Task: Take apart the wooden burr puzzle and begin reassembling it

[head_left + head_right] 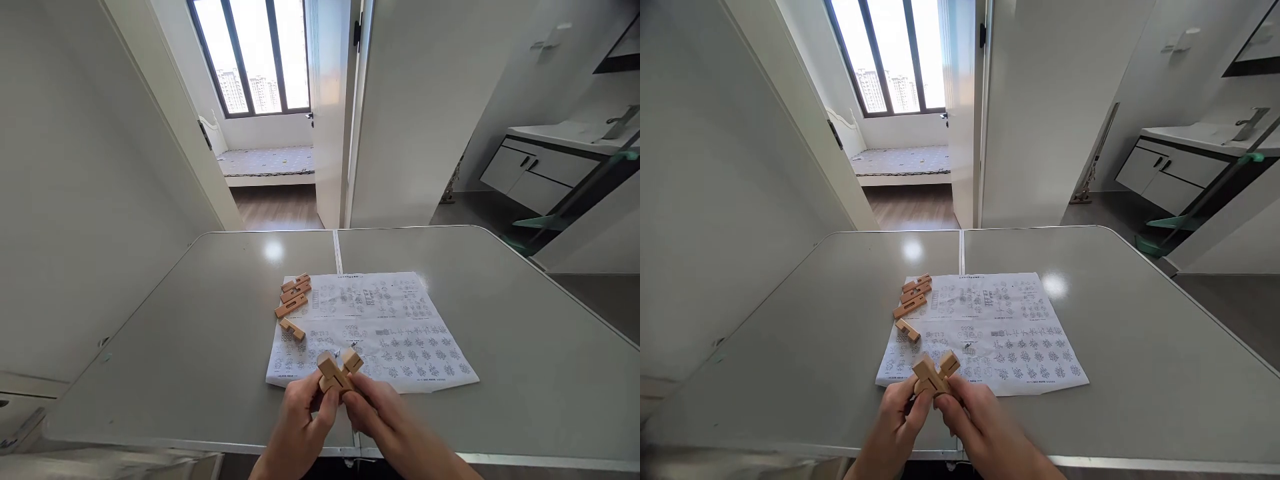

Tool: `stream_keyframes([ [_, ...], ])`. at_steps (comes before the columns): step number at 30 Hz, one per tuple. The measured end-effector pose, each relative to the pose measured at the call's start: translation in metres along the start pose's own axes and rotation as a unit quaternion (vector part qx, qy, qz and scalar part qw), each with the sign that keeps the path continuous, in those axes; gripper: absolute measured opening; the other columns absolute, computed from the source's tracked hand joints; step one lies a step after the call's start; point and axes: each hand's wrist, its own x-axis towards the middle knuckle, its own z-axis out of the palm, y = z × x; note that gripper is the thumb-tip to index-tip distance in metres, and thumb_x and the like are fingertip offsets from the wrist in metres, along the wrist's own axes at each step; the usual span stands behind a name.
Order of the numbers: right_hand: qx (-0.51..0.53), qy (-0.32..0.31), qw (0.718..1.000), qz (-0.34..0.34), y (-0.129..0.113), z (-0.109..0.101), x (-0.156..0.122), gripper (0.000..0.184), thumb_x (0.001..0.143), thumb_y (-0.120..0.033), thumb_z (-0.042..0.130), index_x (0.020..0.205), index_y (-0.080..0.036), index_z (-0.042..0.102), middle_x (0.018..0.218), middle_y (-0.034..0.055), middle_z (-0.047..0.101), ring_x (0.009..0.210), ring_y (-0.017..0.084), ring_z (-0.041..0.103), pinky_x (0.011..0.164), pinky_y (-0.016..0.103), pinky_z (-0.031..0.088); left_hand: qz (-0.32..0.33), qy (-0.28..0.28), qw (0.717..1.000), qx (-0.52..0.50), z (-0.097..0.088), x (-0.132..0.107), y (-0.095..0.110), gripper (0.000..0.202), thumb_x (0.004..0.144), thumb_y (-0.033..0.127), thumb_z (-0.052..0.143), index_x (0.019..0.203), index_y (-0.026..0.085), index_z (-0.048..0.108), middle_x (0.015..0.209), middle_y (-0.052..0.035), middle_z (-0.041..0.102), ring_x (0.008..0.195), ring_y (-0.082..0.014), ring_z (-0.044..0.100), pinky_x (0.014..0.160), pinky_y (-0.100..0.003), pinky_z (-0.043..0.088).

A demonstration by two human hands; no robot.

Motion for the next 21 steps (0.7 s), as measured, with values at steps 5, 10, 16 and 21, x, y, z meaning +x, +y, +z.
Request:
stream_keyframes([
  [5,-0.212,0.094,0.968,-0.091,0.018,0.005,0.004,0.028,0.112,-0.037,0.035,0.102,-0.022,0.057,0.084,0.0042,0.069,0.068,0.019,0.061,0.064,0.029,0.042,-0.017,0.028,0.999,0.016,0.008,0.003,-0.007,0.041,0.105,0.045,0.043,0.075,0.019,0.05,0.066,0.0036,0.044,0.059,-0.0117,0.034,0.057,-0.023,0.033],
  [10,-0.371,0.208,0.886,-0.183,0.036,0.01,0.011,0.026,0.113,-0.032,0.037,0.1,-0.023,0.057,0.079,0.0029,0.071,0.067,0.022,0.067,0.063,0.029,0.042,-0.044,0.057,0.996,0.059,0.013,0.004,-0.011,0.044,0.104,0.049,0.043,0.074,0.019,0.052,0.065,0.0024,0.049,0.06,-0.0122,0.04,0.058,-0.024,0.033],
  [16,-0.395,0.2,0.876,-0.194,0.037,0.012,0.013,0.026,0.113,-0.03,0.036,0.096,-0.023,0.055,0.076,0.0011,0.069,0.063,0.02,0.067,0.061,0.028,0.042,-0.068,0.056,0.99,0.107,0.009,0.003,-0.007,0.046,0.105,0.05,0.041,0.077,0.019,0.059,0.067,0.0001,0.06,0.064,-0.0148,0.048,0.062,-0.025,0.038],
  [21,-0.421,0.218,0.859,-0.194,0.041,0.015,0.017,0.028,0.114,-0.03,0.036,0.093,-0.023,0.054,0.072,0.0009,0.068,0.06,0.02,0.066,0.059,0.028,0.04,-0.068,0.071,0.983,0.156,0.006,0.003,-0.008,0.044,0.105,0.048,0.042,0.074,0.021,0.057,0.066,-0.0008,0.064,0.066,-0.017,0.052,0.065,-0.026,0.041],
])
